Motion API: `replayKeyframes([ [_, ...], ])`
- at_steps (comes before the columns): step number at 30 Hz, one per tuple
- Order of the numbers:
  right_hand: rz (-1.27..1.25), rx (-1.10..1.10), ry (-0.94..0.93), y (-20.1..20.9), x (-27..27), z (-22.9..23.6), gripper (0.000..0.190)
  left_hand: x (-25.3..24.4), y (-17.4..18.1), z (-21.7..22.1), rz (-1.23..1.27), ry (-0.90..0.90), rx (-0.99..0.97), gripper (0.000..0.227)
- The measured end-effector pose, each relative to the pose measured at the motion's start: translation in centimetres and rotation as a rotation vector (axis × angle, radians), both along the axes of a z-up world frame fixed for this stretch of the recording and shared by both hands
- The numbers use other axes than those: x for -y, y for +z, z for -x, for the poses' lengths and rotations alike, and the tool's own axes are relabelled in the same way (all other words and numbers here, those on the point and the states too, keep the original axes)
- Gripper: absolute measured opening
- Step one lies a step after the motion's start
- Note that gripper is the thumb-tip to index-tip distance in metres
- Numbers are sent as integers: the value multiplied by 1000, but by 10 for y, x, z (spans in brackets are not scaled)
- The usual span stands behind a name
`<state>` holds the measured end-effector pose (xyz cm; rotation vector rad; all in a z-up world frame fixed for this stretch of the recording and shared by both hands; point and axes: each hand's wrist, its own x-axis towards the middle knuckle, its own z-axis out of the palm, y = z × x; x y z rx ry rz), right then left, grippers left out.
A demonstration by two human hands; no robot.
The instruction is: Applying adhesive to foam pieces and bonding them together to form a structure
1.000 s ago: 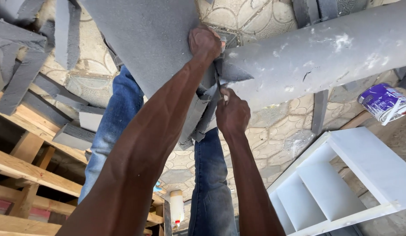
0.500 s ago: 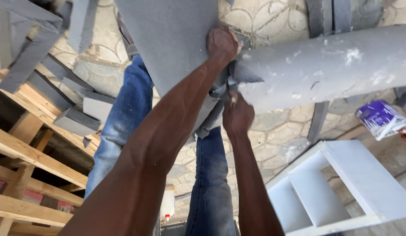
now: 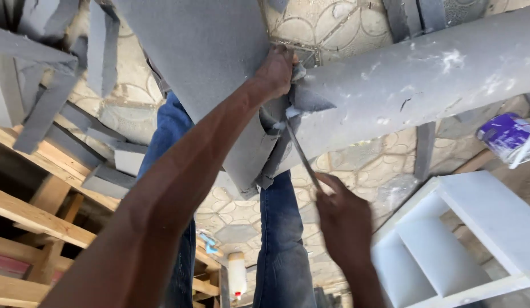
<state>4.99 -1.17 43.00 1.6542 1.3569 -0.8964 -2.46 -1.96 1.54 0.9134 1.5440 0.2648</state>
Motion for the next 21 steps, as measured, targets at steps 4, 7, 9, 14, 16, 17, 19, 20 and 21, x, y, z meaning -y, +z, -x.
replayKeyframes([
  [4, -109, -568, 397, 53, -64, -33, 36, -11, 13, -1, 93, -404, -75, 105],
  [7, -447, 54, -165, 5, -93, -34, 43, -31, 21, 4, -23, -703, -204, 47],
  [9, -680, -625, -33, -82, -100, -88, 36, -47, 6, -7, 251, -675, -166, 11],
  [14, -758, -699, -196, -271, -60, -120, 34, -38, -103, -33, 81, -700, -306, 23],
  [16, -865, -691, -58, -304, -51, -123, 43, -35, -146, -39, 23, -630, -380, 40],
  [17, -951, -667, -2, -304, -47, -121, 37, -25, -174, -46, -34, -733, -474, 32],
  [19, -1019, -632, 51, -306, -40, -120, 31, 7, -155, -29, -81, -843, -553, 38],
  [20, -1042, -623, 75, -306, -38, -120, 33, -4, -105, -22, 62, -336, -298, 43],
  [21, -1077, -629, 100, -312, -42, -117, 34, -43, -56, -7, 189, 179, -53, 50],
])
